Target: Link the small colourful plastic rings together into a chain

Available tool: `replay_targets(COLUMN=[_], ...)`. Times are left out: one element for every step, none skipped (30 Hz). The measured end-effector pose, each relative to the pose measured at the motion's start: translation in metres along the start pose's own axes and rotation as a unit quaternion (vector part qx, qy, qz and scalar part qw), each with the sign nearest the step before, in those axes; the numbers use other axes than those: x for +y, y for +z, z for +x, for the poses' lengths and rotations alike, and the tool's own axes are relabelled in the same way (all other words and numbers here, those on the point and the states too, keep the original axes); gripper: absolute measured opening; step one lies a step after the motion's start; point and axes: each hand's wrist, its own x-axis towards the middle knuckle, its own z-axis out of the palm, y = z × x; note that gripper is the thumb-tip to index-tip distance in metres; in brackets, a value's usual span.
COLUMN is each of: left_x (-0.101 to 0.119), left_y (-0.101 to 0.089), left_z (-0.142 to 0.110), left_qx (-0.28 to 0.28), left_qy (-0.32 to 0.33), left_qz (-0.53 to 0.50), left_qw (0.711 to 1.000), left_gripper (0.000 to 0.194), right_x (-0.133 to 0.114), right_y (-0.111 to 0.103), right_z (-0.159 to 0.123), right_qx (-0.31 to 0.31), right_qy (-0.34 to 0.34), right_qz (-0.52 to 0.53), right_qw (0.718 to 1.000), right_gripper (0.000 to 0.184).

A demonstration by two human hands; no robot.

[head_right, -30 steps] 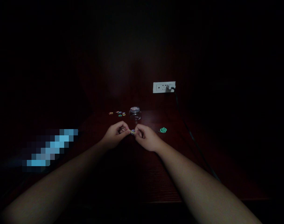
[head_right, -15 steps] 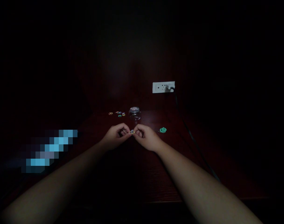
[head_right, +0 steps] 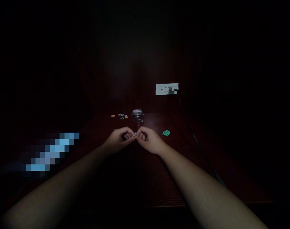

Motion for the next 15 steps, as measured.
replay_targets(left_x=[-0.0003, -0.0005, -0.0007, -0.0008, -0.001, -0.0012, -0.0014, -0.0017, -0.002, -0.0024, -0.0028, -0.0032, -0.0035, -0.0038, -0.0039], left_y=[0.0002, 0.0004, 0.0006, 0.0006, 0.0006, 0.0004, 0.0, -0.0005, -0.0011, -0.0019, -0.0027, -0.0036, -0.0045, -0.0053, -0.0061], left_z=[0.0002, 0.0003, 0.0003, 0.0003, 0.0003, 0.0003, 0.0003, 0.0004, 0.0005, 0.0006, 0.0009, 0.0011, 0.0014, 0.0017, 0.0019], left_qx=[-0.001, -0.004, -0.007, -0.009, -0.012, -0.015, -0.018, -0.021, -0.023, -0.025, -0.025, -0.023, -0.021, -0.018, -0.016], left_qy=[-0.002, -0.004, -0.006, -0.009, -0.011, -0.014, -0.016, -0.016, -0.016, -0.015, -0.015, -0.016, -0.018, -0.019, -0.021], left_qz=[0.0, 0.0, 0.0, -0.001, -0.001, -0.002, -0.003, -0.003, -0.002, -0.002, -0.002, -0.003, -0.004, -0.007, -0.009], left_qw=[1.0, 1.0, 1.0, 1.0, 1.0, 1.0, 1.0, 1.0, 1.0, 1.0, 1.0, 1.0, 1.0, 1.0, 1.0], left_gripper=[0.019, 0.019, 0.019, 0.019, 0.019, 0.019, 0.019, 0.018, 0.018, 0.018, 0.017, 0.017, 0.017, 0.017, 0.016], right_x=[-0.0005, -0.0008, -0.0009, -0.0009, -0.0006, -0.0002, 0.0004, 0.0009, 0.0012, 0.0013, 0.0011, 0.0006, -0.0002, -0.0013, -0.0025], right_y=[0.0001, 0.0, -0.0001, -0.0002, -0.0004, -0.0006, -0.0008, -0.001, -0.0013, -0.0016, -0.0019, -0.0024, -0.0031, -0.0038, -0.0045], right_z=[-0.0001, -0.0002, -0.0002, -0.0003, -0.0003, -0.0003, -0.0003, -0.0003, -0.0004, -0.0005, -0.0005, -0.0006, -0.0006, -0.0007, -0.0007], right_qx=[0.0, 0.0, 0.001, 0.001, 0.002, 0.001, 0.002, 0.002, 0.004, 0.006, 0.009, 0.013, 0.017, 0.023, 0.028], right_qy=[-0.001, -0.003, -0.005, -0.008, -0.011, -0.014, -0.016, -0.019, -0.021, -0.023, -0.026, -0.028, -0.029, -0.031, -0.032], right_qz=[0.002, 0.001, -0.004, -0.01, -0.017, -0.024, -0.03, -0.035, -0.039, -0.043, -0.047, -0.051, -0.054, -0.057, -0.06], right_qw=[1.0, 1.0, 1.0, 1.0, 1.0, 1.0, 0.999, 0.999, 0.999, 0.999, 0.999, 0.998, 0.998, 0.998, 0.997], right_gripper=[0.01, 0.01, 0.01, 0.01, 0.01, 0.01, 0.009, 0.009, 0.009, 0.01, 0.011, 0.012, 0.013, 0.014, 0.014])
